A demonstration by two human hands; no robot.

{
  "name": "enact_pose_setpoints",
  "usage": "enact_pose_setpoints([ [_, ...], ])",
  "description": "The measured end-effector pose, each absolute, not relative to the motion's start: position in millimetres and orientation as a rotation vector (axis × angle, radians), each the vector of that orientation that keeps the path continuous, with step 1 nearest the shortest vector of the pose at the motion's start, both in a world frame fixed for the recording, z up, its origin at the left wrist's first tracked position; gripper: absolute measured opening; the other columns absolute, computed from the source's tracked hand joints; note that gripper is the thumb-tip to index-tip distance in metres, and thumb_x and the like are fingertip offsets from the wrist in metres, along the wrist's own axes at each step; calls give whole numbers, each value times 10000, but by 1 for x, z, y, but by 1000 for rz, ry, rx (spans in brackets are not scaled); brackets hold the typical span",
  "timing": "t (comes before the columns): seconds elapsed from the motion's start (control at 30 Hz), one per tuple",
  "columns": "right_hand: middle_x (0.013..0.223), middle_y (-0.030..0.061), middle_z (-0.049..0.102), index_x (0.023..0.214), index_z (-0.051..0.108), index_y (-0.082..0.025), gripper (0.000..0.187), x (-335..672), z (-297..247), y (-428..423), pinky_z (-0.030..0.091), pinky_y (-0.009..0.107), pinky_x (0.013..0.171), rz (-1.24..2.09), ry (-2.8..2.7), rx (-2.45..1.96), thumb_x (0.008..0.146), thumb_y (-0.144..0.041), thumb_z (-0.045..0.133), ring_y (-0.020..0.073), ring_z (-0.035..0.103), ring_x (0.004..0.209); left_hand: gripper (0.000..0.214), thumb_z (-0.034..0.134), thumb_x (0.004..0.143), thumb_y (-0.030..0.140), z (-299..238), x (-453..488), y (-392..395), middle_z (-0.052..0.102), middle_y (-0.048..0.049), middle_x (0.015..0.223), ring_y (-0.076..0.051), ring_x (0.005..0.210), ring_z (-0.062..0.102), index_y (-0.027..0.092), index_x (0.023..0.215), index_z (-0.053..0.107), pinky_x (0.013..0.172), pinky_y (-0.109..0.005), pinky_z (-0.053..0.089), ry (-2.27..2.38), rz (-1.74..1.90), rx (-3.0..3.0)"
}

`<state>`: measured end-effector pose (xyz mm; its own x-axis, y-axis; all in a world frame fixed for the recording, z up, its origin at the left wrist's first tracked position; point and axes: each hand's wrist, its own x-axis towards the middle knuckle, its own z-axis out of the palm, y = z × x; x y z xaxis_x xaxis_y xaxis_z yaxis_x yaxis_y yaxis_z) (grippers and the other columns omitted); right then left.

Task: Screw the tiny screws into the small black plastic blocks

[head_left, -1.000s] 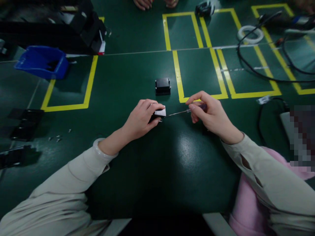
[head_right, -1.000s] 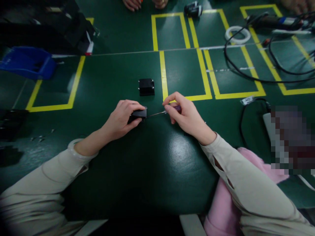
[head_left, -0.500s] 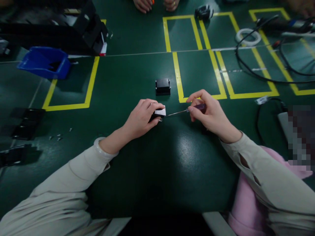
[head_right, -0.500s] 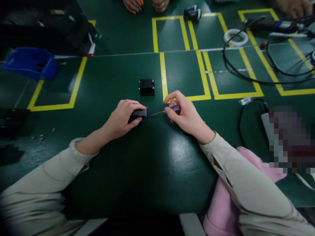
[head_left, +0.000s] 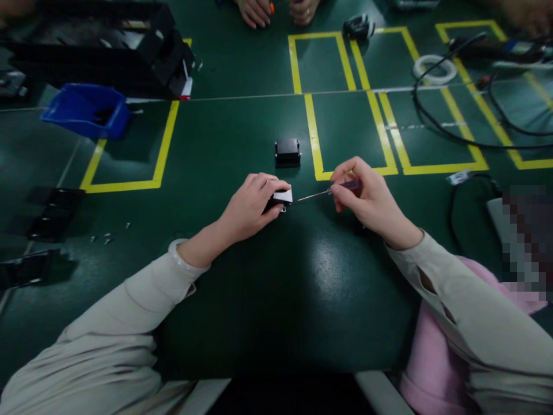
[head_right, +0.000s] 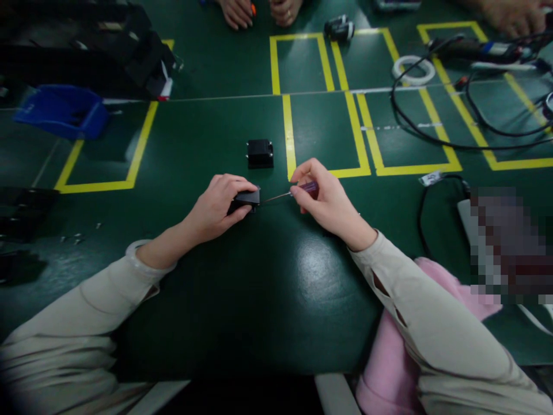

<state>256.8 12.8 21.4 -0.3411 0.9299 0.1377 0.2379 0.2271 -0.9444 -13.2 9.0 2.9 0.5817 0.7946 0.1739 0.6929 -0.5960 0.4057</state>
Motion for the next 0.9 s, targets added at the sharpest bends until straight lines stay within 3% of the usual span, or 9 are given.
enact_pose_setpoints([
  [0.13, 563, -66, 578, 885, 515, -248, 247, 256, 23, 12, 408, 270, 503, 1202, -1738, -1094, 971, -453, 623, 105, 552, 481, 330, 524, 971, 263, 3, -14, 9, 610, -123, 1282, -290, 1196, 546, 183, 1292, 531, 1015, -473, 451, 1199, 501, 2537],
  [0.33, 659, -64, 611, 963, 524, -251, 189, 256, 22, 13, 446, 282, 550, 1159, -1752, -1092, 903, -257, 703, 115, 591, 536, 339, 530, 975, 263, 3, -15, 8, 608, -129, 1289, -291, 1206, 545, 169, 1300, 528, 1017, -469, 450, 1190, 496, 2545],
  [0.6, 539, -82, 513, 900, 507, -242, 179, 256, 22, 13, 358, 264, 482, 1192, -1748, -1094, 971, -352, 629, 101, 508, 460, 342, 527, 981, 269, 2, -15, 9, 609, -126, 1292, -290, 1205, 543, 168, 1307, 529, 1019, -464, 444, 1199, 488, 2548],
  [0.77, 618, -74, 568, 938, 516, -240, 153, 256, 21, 14, 416, 265, 523, 1133, -1749, -1086, 916, -219, 667, 97, 558, 505, 341, 535, 977, 271, 0, -16, 10, 607, -120, 1297, -287, 1204, 546, 177, 1305, 525, 1023, -464, 444, 1197, 492, 2551],
  [0.9, 637, -63, 585, 864, 543, -224, 142, 256, 22, 14, 445, 252, 513, 1125, -1749, -1094, 888, -187, 678, 86, 572, 519, 333, 530, 978, 274, -1, -16, 10, 607, -118, 1299, -288, 1207, 548, 184, 1299, 522, 1033, -471, 439, 1195, 500, 2547],
])
